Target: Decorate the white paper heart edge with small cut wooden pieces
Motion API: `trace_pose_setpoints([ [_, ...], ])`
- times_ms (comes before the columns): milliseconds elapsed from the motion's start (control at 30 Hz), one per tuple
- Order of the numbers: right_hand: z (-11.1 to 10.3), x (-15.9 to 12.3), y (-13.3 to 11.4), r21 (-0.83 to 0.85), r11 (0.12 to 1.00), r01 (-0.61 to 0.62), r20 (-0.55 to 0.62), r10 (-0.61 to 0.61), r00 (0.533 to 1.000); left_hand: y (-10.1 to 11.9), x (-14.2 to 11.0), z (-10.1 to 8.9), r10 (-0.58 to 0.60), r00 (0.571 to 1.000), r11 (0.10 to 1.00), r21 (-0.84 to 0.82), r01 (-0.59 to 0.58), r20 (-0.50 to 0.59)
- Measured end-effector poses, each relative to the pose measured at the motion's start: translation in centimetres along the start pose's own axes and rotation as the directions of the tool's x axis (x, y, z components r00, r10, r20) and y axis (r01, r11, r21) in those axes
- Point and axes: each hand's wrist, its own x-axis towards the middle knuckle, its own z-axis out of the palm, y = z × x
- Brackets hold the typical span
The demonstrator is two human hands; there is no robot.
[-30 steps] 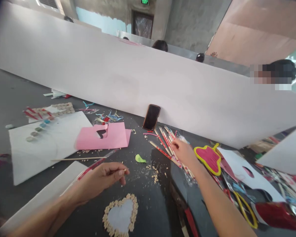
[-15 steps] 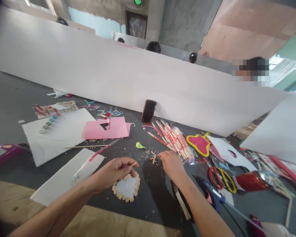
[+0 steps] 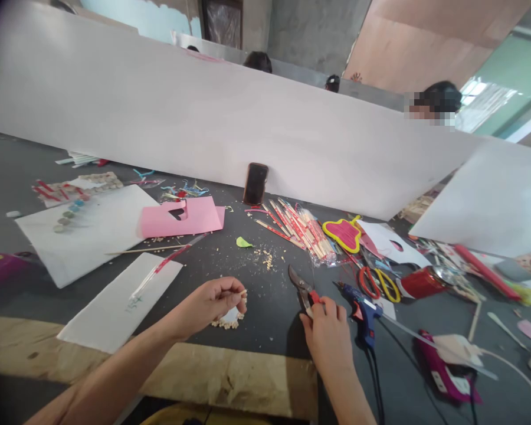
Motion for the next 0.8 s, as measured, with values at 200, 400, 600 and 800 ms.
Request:
trace_pose_setpoints([
  [200, 0.1, 0.6, 0.1, 0.19, 0.978, -0.09, 0.007, 0.091, 0.996, 0.0, -0.3, 0.7, -0.016, 1.0, 1.0, -0.004, 0.016, -0.005],
  [400, -2.1, -0.2, -0.6, 0.817, 0.297, -0.494, 0.393, 0.34, 0.854, 0.0, -0.4, 0.8, -0.032, 0.999, 0.999, -0.021, 0.031, -0.013],
  [600, -3.2, -2.0, -3.9, 0.74, -0.301, -0.601, 0.66, 0.155, 0.735, 0.0, 0.1, 1.3, -0.009, 1.0, 0.999, -0.05, 0.009, 0.004],
  [800, -3.0, -3.1, -4.8, 0.857, 0.027, -0.514, 0.51, 0.097, 0.855, 0.4, 0.4, 1.6, 0.021, 0.999, 0.988, -0.154, -0.029, -0.049],
])
